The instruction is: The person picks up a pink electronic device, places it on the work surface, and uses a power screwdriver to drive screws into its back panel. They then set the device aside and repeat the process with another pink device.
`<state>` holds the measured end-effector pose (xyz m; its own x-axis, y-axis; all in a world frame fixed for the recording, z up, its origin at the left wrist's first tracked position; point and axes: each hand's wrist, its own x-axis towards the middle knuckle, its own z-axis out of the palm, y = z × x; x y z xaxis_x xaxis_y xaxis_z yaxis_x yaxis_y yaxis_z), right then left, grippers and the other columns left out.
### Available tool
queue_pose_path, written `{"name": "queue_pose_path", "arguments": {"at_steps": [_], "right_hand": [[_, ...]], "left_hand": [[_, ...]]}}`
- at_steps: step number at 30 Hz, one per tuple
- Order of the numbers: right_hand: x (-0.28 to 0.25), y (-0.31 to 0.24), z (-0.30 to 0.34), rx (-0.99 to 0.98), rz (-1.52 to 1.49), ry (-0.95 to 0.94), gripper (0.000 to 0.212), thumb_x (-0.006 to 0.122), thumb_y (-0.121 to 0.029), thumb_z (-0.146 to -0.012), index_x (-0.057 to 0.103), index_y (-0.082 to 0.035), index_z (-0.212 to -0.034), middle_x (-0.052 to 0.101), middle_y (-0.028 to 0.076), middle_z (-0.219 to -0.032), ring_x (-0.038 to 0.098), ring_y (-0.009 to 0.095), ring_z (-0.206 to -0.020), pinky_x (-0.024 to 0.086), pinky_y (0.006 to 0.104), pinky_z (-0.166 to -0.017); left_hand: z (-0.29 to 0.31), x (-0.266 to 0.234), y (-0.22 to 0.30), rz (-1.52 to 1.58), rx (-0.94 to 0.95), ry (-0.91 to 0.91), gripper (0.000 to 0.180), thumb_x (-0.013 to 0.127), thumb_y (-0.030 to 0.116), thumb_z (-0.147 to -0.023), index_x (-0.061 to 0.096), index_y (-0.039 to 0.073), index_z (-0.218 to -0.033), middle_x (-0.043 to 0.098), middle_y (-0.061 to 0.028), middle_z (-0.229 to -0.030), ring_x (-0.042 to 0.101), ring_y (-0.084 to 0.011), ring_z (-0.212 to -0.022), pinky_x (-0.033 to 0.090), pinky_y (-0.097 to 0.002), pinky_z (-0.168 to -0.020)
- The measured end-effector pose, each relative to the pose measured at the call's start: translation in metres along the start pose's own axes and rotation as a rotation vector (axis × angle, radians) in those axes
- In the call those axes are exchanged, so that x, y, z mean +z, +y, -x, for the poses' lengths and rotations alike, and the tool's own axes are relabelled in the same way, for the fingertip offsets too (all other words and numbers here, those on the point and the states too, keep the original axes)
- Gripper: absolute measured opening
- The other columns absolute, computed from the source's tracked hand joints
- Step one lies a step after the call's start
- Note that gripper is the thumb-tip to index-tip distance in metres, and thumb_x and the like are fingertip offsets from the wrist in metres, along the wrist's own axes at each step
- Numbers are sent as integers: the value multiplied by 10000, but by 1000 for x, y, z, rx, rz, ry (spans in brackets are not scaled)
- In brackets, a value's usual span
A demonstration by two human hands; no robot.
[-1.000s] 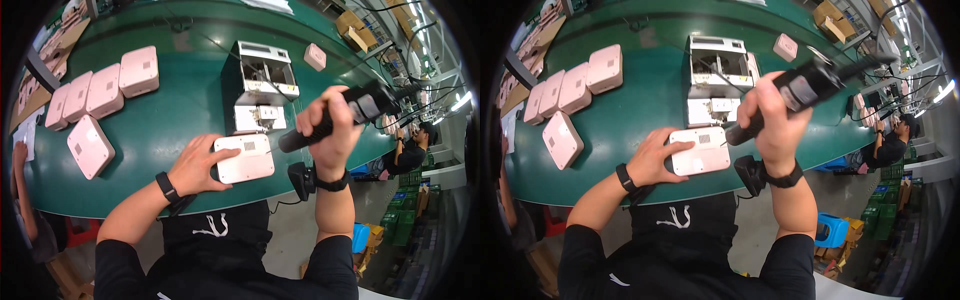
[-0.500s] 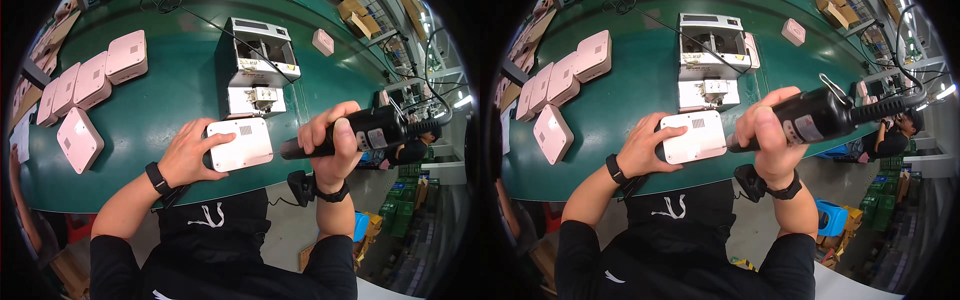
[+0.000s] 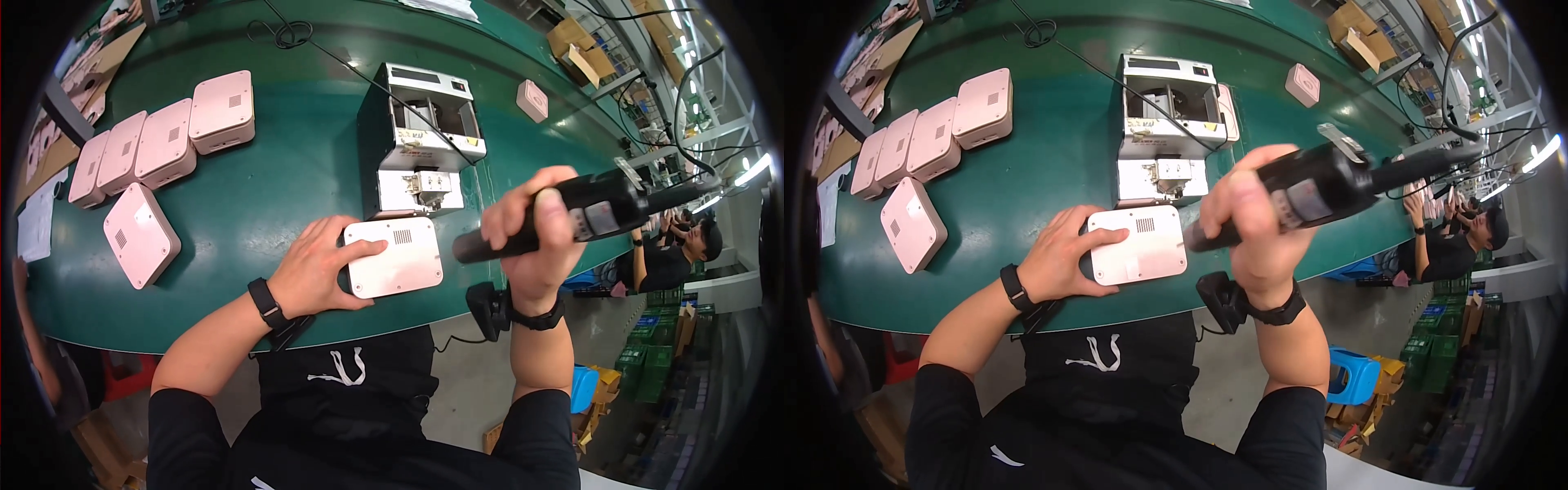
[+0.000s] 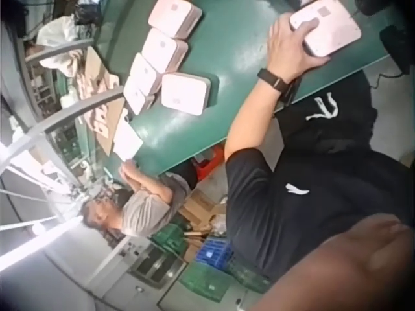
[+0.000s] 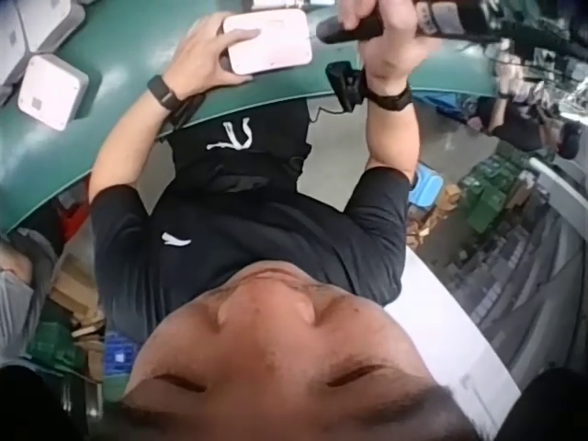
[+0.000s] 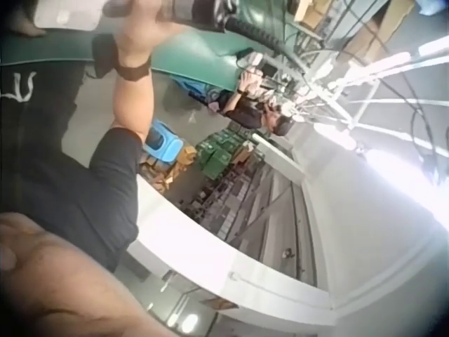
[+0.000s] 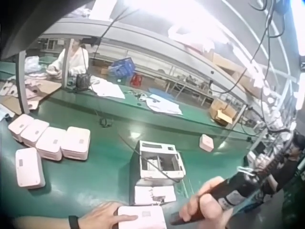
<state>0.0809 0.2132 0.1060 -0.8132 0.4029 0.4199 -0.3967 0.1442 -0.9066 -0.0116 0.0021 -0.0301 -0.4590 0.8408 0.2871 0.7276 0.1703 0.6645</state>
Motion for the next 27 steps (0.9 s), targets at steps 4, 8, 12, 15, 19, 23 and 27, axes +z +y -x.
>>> {"name": "queue_pose_path", "arguments": {"at_steps": [4,8,12,15,19,23,27], "right_hand": [[9,-3,-27,-113,-48,91,163,504,-203,-944,472,-45,-972,481,67,-613,444,162,-454,431,341,-477],[10,17,-47,-133,36,83,170,505,-216,-953,481,-49,-973,491,68,-628,449,168,-459,432,346,-489],[13,15,-41,-73,60,25,188,505,-235,-956,476,-52,-983,489,65,-634,454,171,-462,431,349,-502],[15,6,-16,12,-37,-21,209,513,-254,-952,465,-55,-997,487,63,-633,455,171,-461,430,349,-506],[20,-17,19,99,-176,-92,265,536,-299,-938,443,-64,-1016,485,62,-633,456,169,-460,428,344,-508],[28,-22,30,98,-109,-180,323,564,-346,-922,425,-73,-1023,487,63,-638,461,164,-470,430,337,-511],[33,-15,37,128,-50,-197,351,603,-353,-907,413,-79,-1017,491,62,-642,465,160,-488,437,334,-517]], "left_hand": [[3,2,2,-11,5,7,729,877,335,-564,632,220,-1241,515,-134,-1240,508,-346,-1166,403,-433,-1006],[4,4,3,-12,17,23,721,871,323,-574,628,225,-1246,514,-122,-1216,511,-338,-1151,401,-433,-1011],[3,3,2,9,20,29,713,870,314,-576,628,228,-1242,515,-116,-1200,512,-336,-1144,403,-434,-1010],[3,2,-2,15,11,31,718,875,319,-571,629,229,-1239,518,-116,-1207,513,-338,-1144,405,-434,-1006],[2,2,-2,8,21,32,730,886,326,-560,629,229,-1237,521,-116,-1221,520,-340,-1140,411,-434,-997],[3,4,-3,11,12,35,717,884,315,-564,633,229,-1231,524,-109,-1207,527,-331,-1130,415,-431,-991],[4,6,-2,10,20,47,705,879,303,-571,635,230,-1229,526,-103,-1197,530,-325,-1125,415,-427,-990]]}}
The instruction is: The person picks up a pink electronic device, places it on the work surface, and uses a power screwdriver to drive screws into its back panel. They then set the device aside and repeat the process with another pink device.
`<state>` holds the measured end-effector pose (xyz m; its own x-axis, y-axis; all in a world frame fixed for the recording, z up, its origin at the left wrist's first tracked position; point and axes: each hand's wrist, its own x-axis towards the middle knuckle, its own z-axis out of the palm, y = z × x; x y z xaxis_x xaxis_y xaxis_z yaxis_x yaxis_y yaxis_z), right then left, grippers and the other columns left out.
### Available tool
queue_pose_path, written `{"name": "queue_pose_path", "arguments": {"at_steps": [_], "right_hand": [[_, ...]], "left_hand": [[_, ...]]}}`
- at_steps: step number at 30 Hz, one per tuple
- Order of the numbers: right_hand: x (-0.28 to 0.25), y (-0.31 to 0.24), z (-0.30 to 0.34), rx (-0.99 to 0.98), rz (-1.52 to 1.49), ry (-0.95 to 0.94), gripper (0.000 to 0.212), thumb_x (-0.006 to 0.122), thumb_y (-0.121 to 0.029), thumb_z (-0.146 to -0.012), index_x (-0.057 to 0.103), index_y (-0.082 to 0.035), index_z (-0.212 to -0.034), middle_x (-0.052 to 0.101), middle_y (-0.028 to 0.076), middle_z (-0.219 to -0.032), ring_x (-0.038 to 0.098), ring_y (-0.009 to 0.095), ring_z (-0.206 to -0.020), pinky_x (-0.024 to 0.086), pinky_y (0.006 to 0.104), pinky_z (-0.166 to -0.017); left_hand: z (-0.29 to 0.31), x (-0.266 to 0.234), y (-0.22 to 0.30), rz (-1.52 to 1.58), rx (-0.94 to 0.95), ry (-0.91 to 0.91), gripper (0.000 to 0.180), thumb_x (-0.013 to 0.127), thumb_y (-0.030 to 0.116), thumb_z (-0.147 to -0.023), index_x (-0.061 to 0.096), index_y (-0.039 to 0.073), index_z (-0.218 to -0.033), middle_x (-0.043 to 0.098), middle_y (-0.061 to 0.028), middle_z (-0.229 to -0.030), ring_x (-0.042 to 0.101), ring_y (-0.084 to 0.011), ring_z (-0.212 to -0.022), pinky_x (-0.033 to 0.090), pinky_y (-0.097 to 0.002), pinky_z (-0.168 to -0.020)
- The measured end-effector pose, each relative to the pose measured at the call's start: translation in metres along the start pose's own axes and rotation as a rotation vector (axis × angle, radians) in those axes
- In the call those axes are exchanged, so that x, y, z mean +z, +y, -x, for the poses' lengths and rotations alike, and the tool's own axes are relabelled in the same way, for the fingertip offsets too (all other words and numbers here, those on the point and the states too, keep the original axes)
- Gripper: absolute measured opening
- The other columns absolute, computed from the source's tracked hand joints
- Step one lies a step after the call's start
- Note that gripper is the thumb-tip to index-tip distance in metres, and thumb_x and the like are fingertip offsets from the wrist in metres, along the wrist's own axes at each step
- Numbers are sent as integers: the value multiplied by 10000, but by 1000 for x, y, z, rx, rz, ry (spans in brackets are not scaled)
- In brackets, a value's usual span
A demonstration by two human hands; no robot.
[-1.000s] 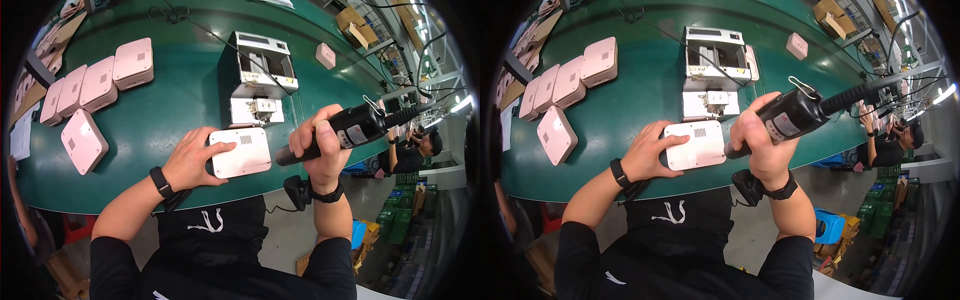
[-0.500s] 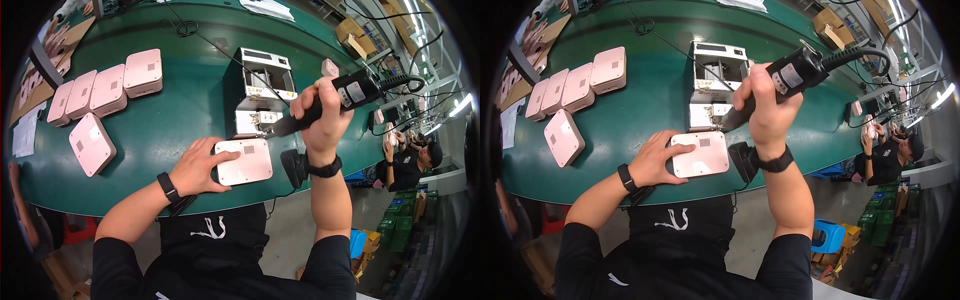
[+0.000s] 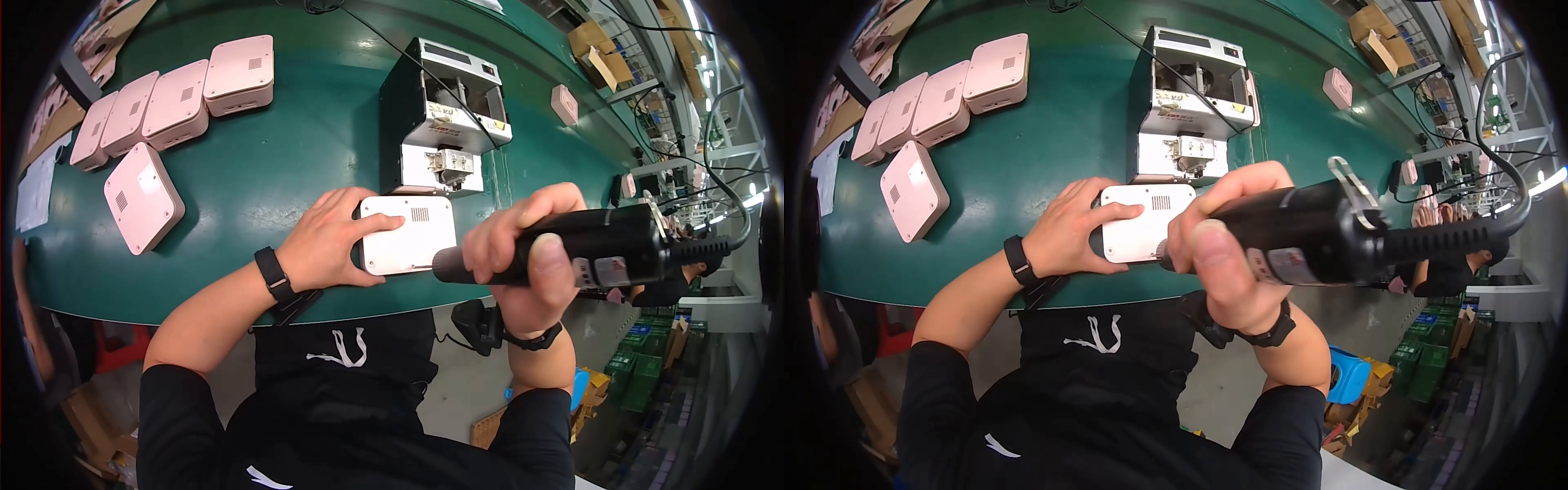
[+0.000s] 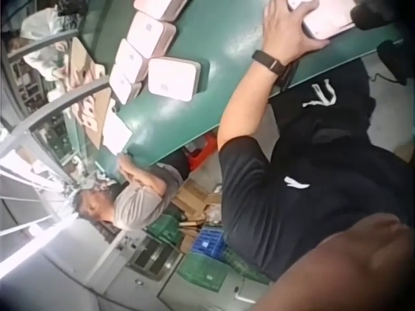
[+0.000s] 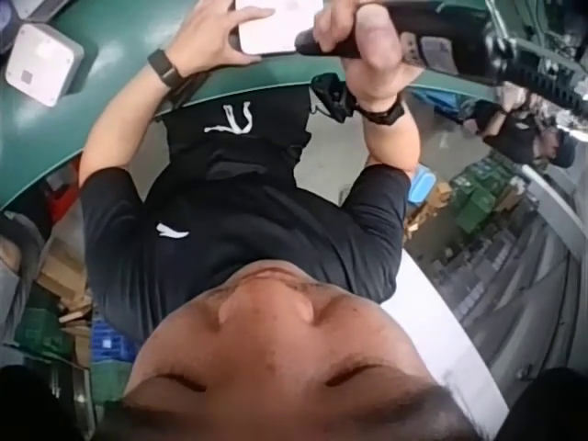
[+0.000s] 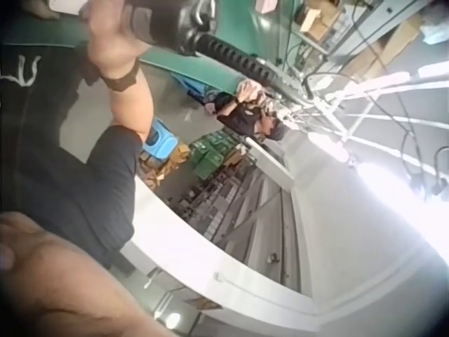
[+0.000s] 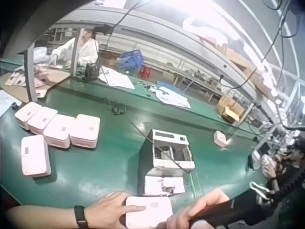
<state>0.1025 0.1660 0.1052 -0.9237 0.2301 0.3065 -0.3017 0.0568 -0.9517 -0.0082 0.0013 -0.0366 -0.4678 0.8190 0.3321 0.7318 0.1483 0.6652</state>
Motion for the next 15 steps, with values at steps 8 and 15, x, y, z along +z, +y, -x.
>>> {"name": "queue_pose_path", "arguments": {"at_steps": [8,15], "right_hand": [[7,10,2,43,-39,-44,376,663,-320,-885,388,-84,-987,495,61,-639,472,154,-514,449,326,-519],[4,13,8,35,60,-59,398,687,-324,-869,383,-89,-972,496,59,-640,471,156,-514,446,327,-518]], "left_hand": [[3,0,1,-5,-11,-8,717,884,297,-570,633,224,-1238,524,-115,-1226,530,-347,-1121,425,-436,-976],[1,-1,0,-2,-1,-12,720,881,301,-578,631,223,-1248,522,-118,-1234,530,-344,-1113,435,-435,-959]]}}
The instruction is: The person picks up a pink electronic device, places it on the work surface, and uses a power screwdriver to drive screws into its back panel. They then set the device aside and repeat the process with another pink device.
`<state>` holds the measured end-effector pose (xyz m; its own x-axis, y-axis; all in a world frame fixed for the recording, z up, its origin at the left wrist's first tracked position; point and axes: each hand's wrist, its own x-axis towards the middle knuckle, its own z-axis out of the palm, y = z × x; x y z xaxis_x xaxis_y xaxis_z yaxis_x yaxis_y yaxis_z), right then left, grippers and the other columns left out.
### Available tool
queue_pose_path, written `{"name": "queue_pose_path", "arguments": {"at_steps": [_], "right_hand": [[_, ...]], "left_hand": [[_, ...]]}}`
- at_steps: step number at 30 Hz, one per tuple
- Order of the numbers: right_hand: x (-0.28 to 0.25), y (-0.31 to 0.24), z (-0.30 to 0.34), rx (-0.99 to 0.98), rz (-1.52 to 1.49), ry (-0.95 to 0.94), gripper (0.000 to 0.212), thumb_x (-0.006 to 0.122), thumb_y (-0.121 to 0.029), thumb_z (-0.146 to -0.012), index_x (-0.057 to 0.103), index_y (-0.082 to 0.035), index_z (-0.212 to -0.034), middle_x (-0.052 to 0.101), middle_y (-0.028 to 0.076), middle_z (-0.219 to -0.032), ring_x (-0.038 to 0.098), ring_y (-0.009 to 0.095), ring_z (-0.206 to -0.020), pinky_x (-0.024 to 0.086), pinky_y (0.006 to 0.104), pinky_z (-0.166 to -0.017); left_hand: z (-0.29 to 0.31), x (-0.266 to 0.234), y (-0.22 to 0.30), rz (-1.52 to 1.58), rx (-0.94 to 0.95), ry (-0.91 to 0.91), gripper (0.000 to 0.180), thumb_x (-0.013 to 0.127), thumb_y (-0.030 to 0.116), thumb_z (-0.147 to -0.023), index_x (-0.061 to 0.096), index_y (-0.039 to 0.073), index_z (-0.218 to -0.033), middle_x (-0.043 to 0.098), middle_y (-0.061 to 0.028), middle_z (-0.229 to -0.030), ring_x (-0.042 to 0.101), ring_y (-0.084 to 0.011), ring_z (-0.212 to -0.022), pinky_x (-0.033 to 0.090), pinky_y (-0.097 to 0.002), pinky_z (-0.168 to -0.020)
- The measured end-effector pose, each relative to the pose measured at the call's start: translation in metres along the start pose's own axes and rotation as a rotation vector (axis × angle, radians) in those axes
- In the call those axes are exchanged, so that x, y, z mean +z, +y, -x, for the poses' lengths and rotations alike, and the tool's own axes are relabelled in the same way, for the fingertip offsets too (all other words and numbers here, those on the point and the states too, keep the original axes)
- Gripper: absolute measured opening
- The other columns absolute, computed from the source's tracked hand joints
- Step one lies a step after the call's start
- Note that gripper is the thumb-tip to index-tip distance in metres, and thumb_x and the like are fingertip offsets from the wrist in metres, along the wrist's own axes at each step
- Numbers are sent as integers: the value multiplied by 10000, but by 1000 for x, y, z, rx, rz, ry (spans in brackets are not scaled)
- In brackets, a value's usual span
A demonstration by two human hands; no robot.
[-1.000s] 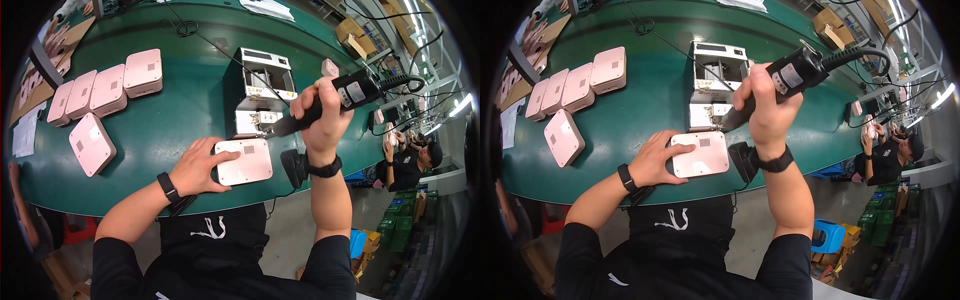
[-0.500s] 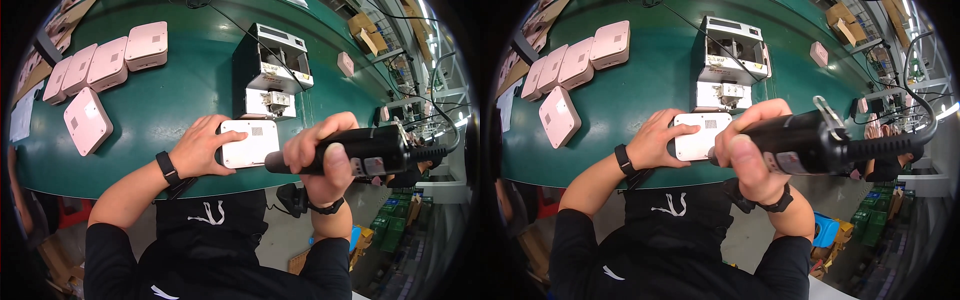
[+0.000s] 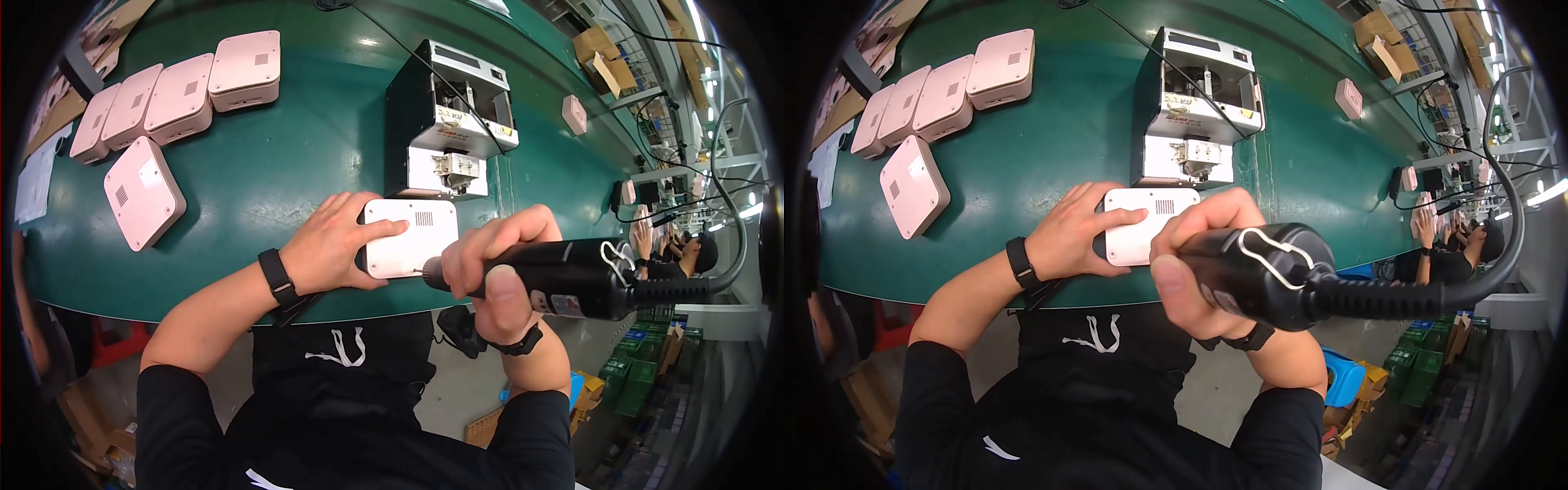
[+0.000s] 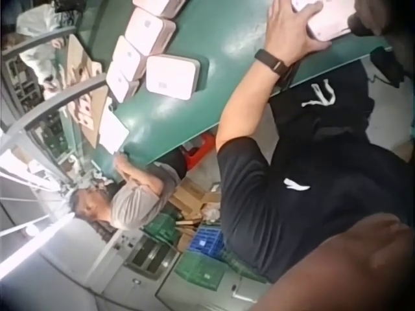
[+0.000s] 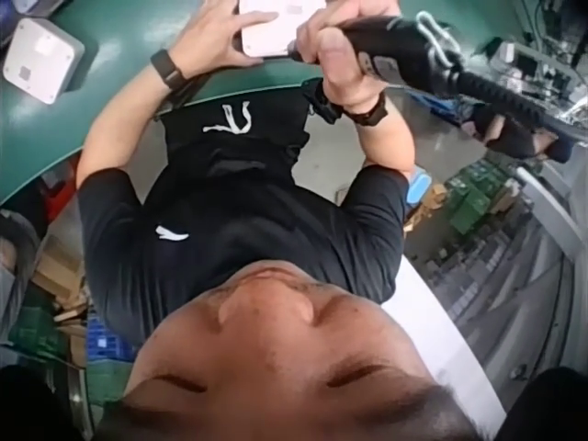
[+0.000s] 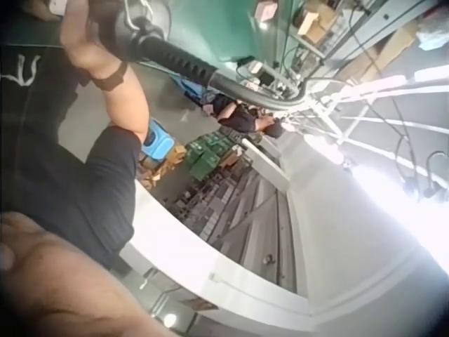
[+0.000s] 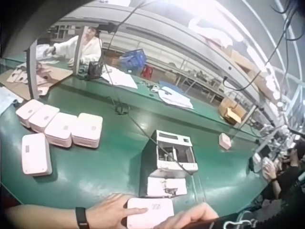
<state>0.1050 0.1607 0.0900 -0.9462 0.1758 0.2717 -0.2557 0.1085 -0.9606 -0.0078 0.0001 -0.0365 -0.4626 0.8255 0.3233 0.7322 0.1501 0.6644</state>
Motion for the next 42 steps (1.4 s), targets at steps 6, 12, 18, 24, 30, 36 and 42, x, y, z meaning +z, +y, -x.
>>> {"name": "queue_pose_path", "arguments": {"at_steps": [6,12,18,24,30,36,42], "right_hand": [[-9,-7,-16,-111,-53,48,316,619,-305,-912,411,-85,-1005,501,57,-645,464,154,-504,441,339,-516],[-42,0,-73,-300,-55,288,214,521,-274,-958,463,-77,-1020,481,51,-637,455,158,-486,429,349,-504],[-43,3,-76,-224,72,253,203,497,-264,-967,468,-70,-1018,464,46,-625,458,162,-482,431,345,-516],[10,-23,-28,-107,-205,-13,325,601,-335,-923,426,-74,-1008,500,61,-636,494,168,-502,448,346,-528],[27,-21,-21,-32,16,-92,405,661,-365,-887,406,-78,-1017,506,61,-646,491,165,-514,458,334,-558],[28,-1,-19,14,111,-128,445,702,-359,-872,387,-83,-1021,510,58,-647,497,157,-549,457,326,-578],[37,4,-18,25,5,-151,429,706,-336,-876,380,-81,-992,523,60,-661,497,149,-565,457,326,-598]], "left_hand": [[3,1,0,-1,-1,-2,718,878,329,-579,634,233,-1247,520,-115,-1231,524,-337,-1117,417,-432,-979],[0,-3,2,-11,-15,-25,716,877,348,-577,638,243,-1243,519,-111,-1236,518,-331,-1129,403,-429,-997],[0,0,3,3,3,3,705,872,353,-585,637,248,-1242,519,-108,-1243,516,-326,-1143,401,-426,-1002],[0,1,-1,9,-30,-5,700,869,356,-583,638,246,-1235,525,-108,-1244,515,-328,-1151,402,-432,-1002],[3,4,-4,-5,-5,36,713,872,355,-593,623,264,-1255,522,-103,-1212,517,-296,-1147,405,-408,-982],[4,9,-7,-17,32,76,720,876,359,-590,622,263,-1256,524,-116,-1212,518,-303,-1153,412,-412,-978],[7,18,-12,-35,34,69,729,876,362,-581,622,244,-1254,522,-138,-1222,515,-328,-1156,414,-419,-979]]}}
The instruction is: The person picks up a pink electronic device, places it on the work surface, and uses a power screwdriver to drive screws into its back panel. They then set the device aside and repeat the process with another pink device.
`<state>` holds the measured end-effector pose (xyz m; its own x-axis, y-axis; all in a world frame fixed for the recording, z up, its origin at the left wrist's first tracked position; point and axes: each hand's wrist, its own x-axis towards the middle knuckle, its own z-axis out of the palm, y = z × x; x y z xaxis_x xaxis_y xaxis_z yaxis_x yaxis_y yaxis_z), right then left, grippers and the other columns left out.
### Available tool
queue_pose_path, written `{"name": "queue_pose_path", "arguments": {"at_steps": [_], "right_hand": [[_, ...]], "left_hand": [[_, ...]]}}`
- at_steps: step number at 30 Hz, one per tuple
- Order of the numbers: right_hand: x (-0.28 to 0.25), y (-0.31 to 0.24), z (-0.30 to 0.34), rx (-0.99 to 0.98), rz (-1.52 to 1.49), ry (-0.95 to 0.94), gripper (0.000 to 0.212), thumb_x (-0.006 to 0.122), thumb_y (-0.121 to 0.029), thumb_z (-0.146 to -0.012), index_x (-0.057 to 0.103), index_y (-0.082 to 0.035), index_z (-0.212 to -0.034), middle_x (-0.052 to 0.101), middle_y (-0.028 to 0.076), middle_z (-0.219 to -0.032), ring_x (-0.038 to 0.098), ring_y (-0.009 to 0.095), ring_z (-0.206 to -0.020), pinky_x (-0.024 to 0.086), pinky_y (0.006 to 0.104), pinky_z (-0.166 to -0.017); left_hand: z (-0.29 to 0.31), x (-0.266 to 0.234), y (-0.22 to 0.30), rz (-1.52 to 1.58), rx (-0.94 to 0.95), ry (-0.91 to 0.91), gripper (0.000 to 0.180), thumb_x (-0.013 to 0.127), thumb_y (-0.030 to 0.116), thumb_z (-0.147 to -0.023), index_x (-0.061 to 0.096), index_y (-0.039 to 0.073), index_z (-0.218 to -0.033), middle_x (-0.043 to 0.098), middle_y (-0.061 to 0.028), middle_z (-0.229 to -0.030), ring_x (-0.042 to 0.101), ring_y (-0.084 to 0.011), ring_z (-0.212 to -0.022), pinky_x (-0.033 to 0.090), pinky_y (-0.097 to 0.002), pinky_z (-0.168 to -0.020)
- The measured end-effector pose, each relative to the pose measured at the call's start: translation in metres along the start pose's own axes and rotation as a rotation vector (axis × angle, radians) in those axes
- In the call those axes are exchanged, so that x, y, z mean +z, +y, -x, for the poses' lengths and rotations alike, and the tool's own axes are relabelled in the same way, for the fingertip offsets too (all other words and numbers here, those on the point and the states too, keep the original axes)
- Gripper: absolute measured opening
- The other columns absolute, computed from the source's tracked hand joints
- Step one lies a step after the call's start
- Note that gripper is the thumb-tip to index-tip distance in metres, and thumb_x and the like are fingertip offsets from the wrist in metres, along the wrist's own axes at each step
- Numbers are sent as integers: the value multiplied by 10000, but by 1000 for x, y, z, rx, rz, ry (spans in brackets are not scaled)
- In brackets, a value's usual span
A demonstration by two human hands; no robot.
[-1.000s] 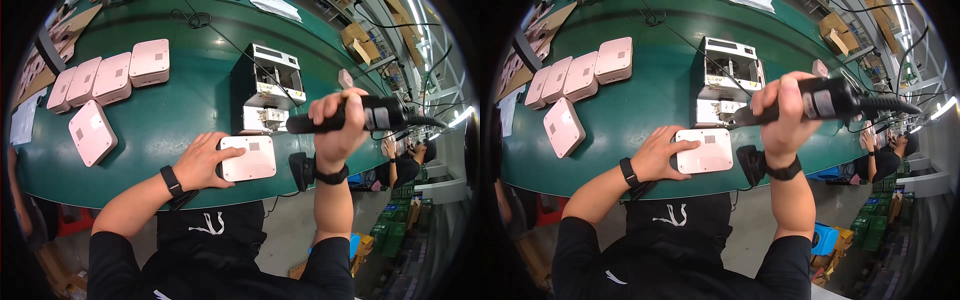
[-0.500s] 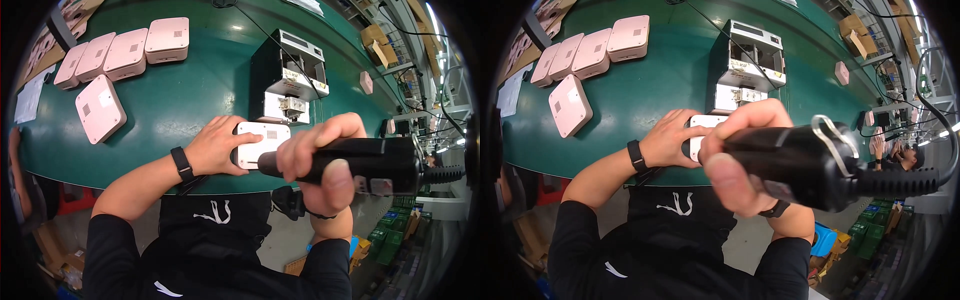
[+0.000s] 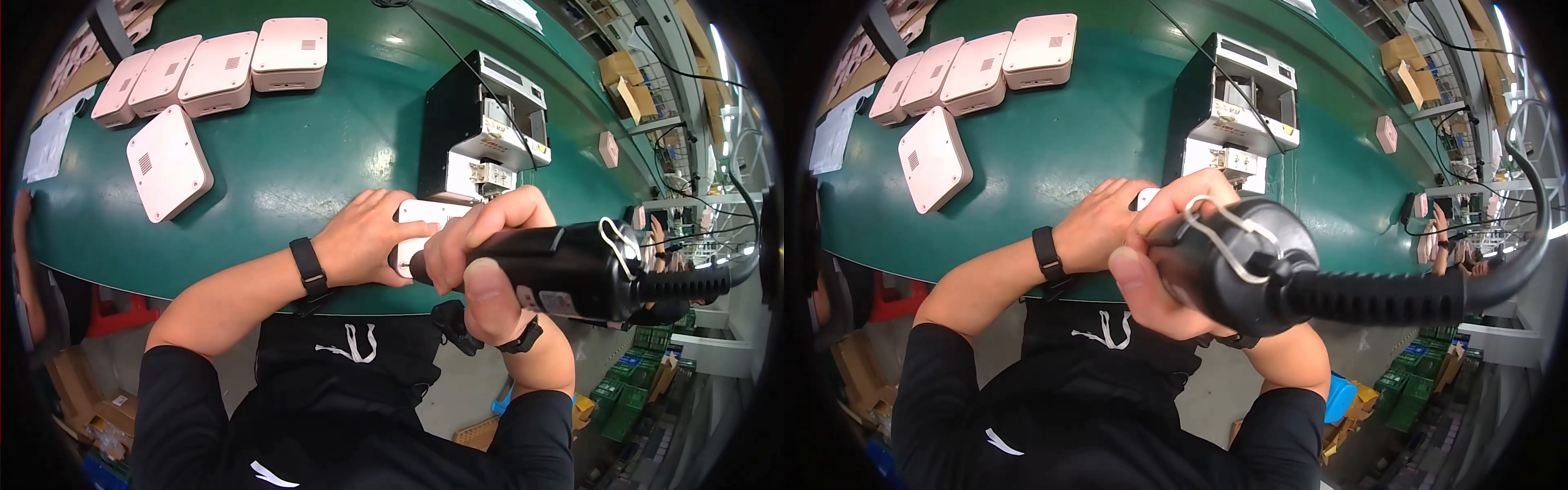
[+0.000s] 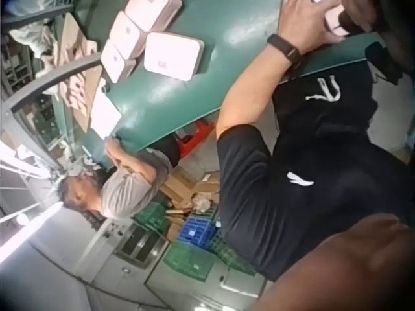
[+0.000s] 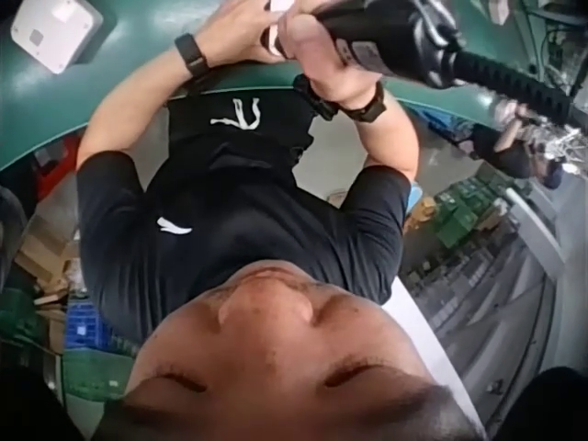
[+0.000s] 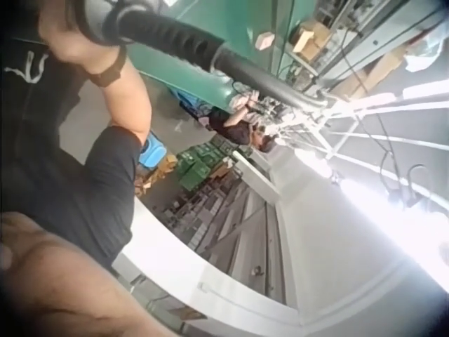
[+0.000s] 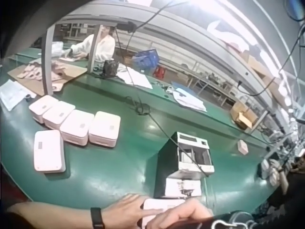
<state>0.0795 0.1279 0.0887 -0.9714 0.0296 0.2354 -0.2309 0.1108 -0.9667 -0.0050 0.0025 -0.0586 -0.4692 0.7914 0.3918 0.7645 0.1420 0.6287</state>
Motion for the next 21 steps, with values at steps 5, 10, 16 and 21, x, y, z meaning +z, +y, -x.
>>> {"name": "queue_pose_path", "arguments": {"at_steps": [5,10,16,21], "right_hand": [[3,-1,-5,10,4,-106,405,706,-287,-879,378,-73,-981,546,65,-687,501,137,-582,461,323,-618],[5,0,-7,-76,38,-145,372,696,-227,-880,382,-63,-995,553,64,-698,511,126,-594,465,317,-608],[-17,-24,3,-201,-125,50,309,630,-233,-913,399,-60,-1025,528,51,-673,513,129,-530,473,315,-549],[-82,-34,29,-342,-282,416,273,575,-273,-942,422,-68,-1037,488,43,-627,485,144,-471,440,310,-471]], "left_hand": [[-1,-4,0,31,-5,-1,698,868,352,-592,627,218,-1233,524,-153,-1220,517,-344,-1139,421,-427,-955],[-8,-13,3,42,25,7,661,855,343,-607,631,200,-1212,540,-157,-1189,518,-348,-1121,427,-432,-922],[-3,-27,25,5,-28,-18,656,844,354,-626,625,170,-1216,566,-155,-1092,546,-362,-1046,435,-441,-901],[46,-61,24,605,-425,-142,579,578,494,-937,492,138,-1385,582,-197,-1266,620,-335,-1113,523,-424,-934]]}}
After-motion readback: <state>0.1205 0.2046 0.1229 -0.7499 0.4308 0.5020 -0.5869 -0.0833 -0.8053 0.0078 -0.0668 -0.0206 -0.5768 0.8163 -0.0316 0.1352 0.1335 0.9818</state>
